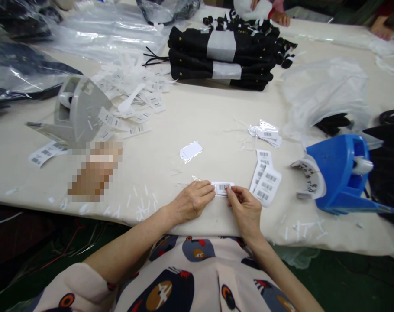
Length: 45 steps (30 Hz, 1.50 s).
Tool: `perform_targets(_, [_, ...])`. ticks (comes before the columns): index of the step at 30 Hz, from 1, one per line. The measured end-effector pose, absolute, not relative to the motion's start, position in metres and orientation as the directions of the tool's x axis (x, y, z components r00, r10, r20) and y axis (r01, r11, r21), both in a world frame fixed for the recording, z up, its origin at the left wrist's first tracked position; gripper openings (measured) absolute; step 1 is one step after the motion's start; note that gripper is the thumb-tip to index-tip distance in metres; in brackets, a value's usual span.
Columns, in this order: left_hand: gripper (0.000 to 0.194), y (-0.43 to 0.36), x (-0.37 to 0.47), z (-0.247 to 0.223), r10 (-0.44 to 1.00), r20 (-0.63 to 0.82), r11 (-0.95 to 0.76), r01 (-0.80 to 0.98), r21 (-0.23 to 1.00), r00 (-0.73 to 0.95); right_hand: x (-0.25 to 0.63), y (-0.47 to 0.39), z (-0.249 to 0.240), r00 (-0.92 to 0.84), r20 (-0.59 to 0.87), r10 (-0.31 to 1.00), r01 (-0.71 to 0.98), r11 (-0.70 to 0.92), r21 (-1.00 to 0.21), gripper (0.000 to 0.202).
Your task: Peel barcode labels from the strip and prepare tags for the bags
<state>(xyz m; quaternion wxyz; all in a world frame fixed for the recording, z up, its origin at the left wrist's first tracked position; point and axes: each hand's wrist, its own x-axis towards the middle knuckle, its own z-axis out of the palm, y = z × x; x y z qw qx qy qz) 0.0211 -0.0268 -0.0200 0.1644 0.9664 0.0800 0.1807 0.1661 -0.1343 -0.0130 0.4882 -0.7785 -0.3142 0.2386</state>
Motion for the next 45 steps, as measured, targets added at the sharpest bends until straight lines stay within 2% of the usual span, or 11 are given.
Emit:
perform_targets(5, [0.022,-0.025,0.021,-0.017,0.261,0.309,-0.887,0.100,0.451,0.915,0.176,-0.135,-0.007,0.660,-0.092,0.746,0.176,-0.273,-0.946,0.027])
perform_targets(9, [0.018,-0.025,0.026,0.003,0.414,0.363,-0.791,0.132,0.597,0.835,0.192,-0.136,0.001,0.481,-0.056,0.875,0.282,-0.215,-0.935,0.021])
perform_targets(16, [0.016,-0.032,0.046,0.030,0.515,0.354,-0.781,0.258,0.569,0.780,0.196,-0.129,0.027,0.147,0.139,0.979,0.557,0.034,-0.830,0.009])
perform_targets(20, [0.020,-0.038,0.051,0.026,0.499,0.353,-0.816,0.293,0.497,0.792,0.192,-0.131,0.030,0.138,0.093,0.986,0.582,-0.005,-0.813,0.009])
perform_targets(25, [0.019,-0.043,0.052,0.031,0.686,0.314,-0.643,0.345,0.684,0.657,0.194,-0.136,0.024,0.357,-0.025,0.934,0.292,-0.137,-0.946,0.032])
perform_targets(29, [0.014,-0.043,0.056,0.036,0.903,-0.042,-0.053,0.207,0.977,0.428,0.193,-0.141,0.016,0.502,-0.099,0.859,0.029,-0.131,-0.991,0.038])
perform_targets(32, [0.016,-0.045,0.060,0.034,0.901,-0.246,0.265,-0.006,0.964,0.358,0.185,-0.141,0.011,0.518,-0.191,0.834,-0.186,-0.108,-0.977,0.031])
perform_targets(36, [0.013,-0.054,0.064,0.030,0.871,-0.323,0.377,-0.083,0.922,0.369,0.170,-0.136,0.010,0.565,-0.288,0.773,-0.370,-0.074,-0.926,0.027])
perform_targets(40, [0.017,-0.058,0.059,0.027,0.863,-0.283,0.300,0.027,0.953,0.418,0.167,-0.130,0.013,0.607,-0.335,0.721,-0.419,-0.068,-0.905,0.028])
perform_targets(43, [0.027,-0.052,0.049,0.021,0.905,-0.043,-0.062,0.231,0.971,0.423,0.177,-0.129,0.014,0.631,-0.298,0.716,-0.356,-0.074,-0.931,0.024])
perform_targets(45, [0.029,-0.044,0.041,0.015,0.840,0.217,-0.406,0.311,0.859,0.496,0.188,-0.129,0.013,0.599,-0.277,0.751,-0.287,-0.122,-0.950,0.022])
